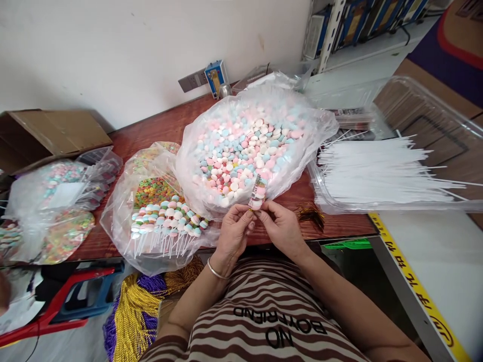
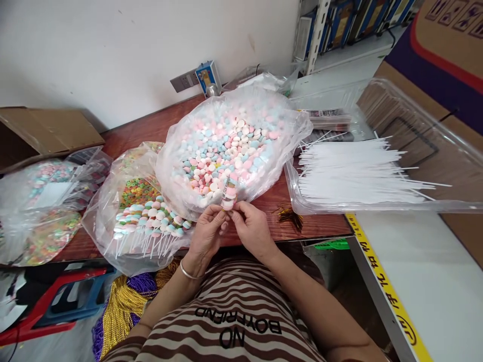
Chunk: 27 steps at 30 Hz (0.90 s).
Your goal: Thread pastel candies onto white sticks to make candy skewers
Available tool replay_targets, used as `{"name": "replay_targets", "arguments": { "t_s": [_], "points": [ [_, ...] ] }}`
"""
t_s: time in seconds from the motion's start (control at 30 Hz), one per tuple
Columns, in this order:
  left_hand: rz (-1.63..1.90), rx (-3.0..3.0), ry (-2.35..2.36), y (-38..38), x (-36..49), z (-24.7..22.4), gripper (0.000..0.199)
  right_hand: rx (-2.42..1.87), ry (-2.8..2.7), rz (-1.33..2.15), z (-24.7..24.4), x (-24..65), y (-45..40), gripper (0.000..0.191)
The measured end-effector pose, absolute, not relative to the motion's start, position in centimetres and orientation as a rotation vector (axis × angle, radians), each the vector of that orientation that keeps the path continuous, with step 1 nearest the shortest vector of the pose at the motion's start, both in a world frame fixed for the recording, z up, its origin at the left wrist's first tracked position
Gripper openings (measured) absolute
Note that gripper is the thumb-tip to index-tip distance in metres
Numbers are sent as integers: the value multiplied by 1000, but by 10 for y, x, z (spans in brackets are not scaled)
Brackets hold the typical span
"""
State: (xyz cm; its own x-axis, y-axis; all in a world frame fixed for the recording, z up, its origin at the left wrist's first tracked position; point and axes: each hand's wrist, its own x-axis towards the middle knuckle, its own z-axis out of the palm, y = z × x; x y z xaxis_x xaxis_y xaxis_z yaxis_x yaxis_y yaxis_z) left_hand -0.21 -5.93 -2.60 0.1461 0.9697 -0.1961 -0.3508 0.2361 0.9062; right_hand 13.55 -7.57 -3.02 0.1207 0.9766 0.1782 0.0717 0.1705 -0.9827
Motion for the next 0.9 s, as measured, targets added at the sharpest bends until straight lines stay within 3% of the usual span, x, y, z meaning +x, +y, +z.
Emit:
{"name": "replay_targets", "arguments": {
  "t_s": [0.13, 0.2, 0.3, 0.4, 0.53, 0.63, 0.77, 0.9],
  "points": [
    [1193, 1447, 940, -50, -19, -20, 17, -969, -1239, 1307, -26, 144, -77, 29],
    [1139, 1756, 839, -45, -28, -8, 18, -820, -1263, 1549, -23, 147, -79, 34],
    [1215, 1980, 907, -46, -36, 12, 17, -745, -1406, 1557, -14, 151, -80, 33],
    [1418, 1737, 1226, -63, -38, 23, 23, -961, -1617, 975, 0, 159, -78, 22],
    [728, 1179, 1003, -86, -38, 24, 68, -997, -1789, 24, 16, 162, -83, 17],
    [612, 944, 749, -86, -40, 29, 93, -652, -2011, -264, 19, 151, -90, 13],
    [868, 1326, 657, -85, -51, 39, 100, -614, -2073, 141, 12, 138, -87, 19],
    [1012, 2106, 657, -100, -54, 17, 67, -899, -1766, 615, 21, 144, -71, 12]
  ]
}}
